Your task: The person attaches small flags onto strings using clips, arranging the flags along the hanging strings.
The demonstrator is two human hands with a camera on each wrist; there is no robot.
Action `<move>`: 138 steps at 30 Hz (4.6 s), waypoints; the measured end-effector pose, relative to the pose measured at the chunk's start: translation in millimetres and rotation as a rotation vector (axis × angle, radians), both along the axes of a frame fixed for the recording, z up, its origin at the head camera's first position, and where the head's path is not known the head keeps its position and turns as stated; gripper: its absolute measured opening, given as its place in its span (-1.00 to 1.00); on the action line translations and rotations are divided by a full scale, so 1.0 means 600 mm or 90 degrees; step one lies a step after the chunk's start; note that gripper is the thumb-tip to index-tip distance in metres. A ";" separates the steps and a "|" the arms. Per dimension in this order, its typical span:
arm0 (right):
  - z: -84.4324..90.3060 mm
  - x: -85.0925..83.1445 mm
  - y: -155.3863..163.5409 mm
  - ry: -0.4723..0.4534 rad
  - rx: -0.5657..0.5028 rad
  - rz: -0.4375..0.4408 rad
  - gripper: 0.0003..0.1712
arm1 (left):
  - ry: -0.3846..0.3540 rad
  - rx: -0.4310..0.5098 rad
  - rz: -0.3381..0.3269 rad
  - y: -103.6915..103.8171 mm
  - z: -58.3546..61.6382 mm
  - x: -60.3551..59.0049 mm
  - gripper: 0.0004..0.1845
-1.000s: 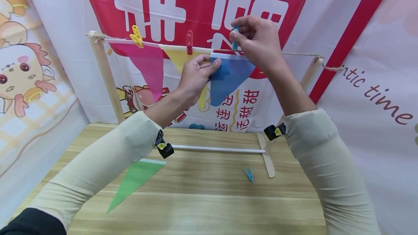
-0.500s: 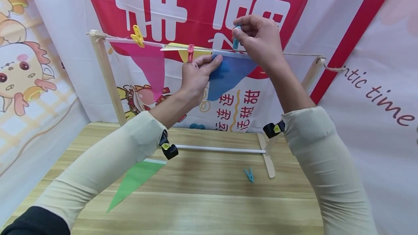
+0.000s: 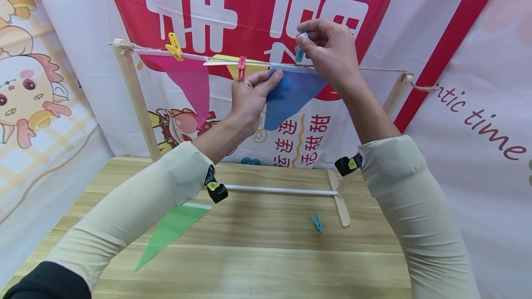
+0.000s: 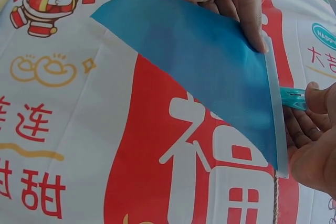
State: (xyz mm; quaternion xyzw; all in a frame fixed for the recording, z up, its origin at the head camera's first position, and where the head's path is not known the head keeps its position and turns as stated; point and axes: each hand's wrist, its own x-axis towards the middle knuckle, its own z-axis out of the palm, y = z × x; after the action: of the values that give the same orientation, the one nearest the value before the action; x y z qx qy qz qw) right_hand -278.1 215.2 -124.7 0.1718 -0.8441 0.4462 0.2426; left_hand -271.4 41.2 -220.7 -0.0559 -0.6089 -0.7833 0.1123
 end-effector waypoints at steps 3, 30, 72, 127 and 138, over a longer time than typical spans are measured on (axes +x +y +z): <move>-0.001 -0.001 0.001 0.004 -0.002 0.006 -0.50 | 0.003 0.000 -0.007 0.002 -0.003 -0.001 -0.62; 0.008 0.006 0.000 0.070 -0.006 -0.025 -0.53 | 0.101 -0.089 0.011 -0.041 0.057 -0.009 -0.58; 0.003 0.004 0.002 0.003 -0.071 0.021 -0.64 | 0.018 0.043 0.011 0.017 -0.014 -0.010 -0.62; 0.002 0.003 -0.005 -0.077 0.133 0.001 -0.42 | 0.129 0.027 0.065 -0.033 -0.019 0.005 -0.45; -0.001 0.003 -0.004 -0.071 0.134 0.002 -0.43 | 0.104 0.035 0.073 -0.060 0.001 -0.004 -0.45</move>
State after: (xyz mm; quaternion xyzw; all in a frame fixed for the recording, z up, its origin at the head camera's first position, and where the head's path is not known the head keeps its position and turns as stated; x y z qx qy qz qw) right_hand -276.4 212.7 -125.1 0.1724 -0.8981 0.3645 0.1756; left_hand -274.1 5.1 -220.4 -0.0812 -0.5783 -0.7847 0.2079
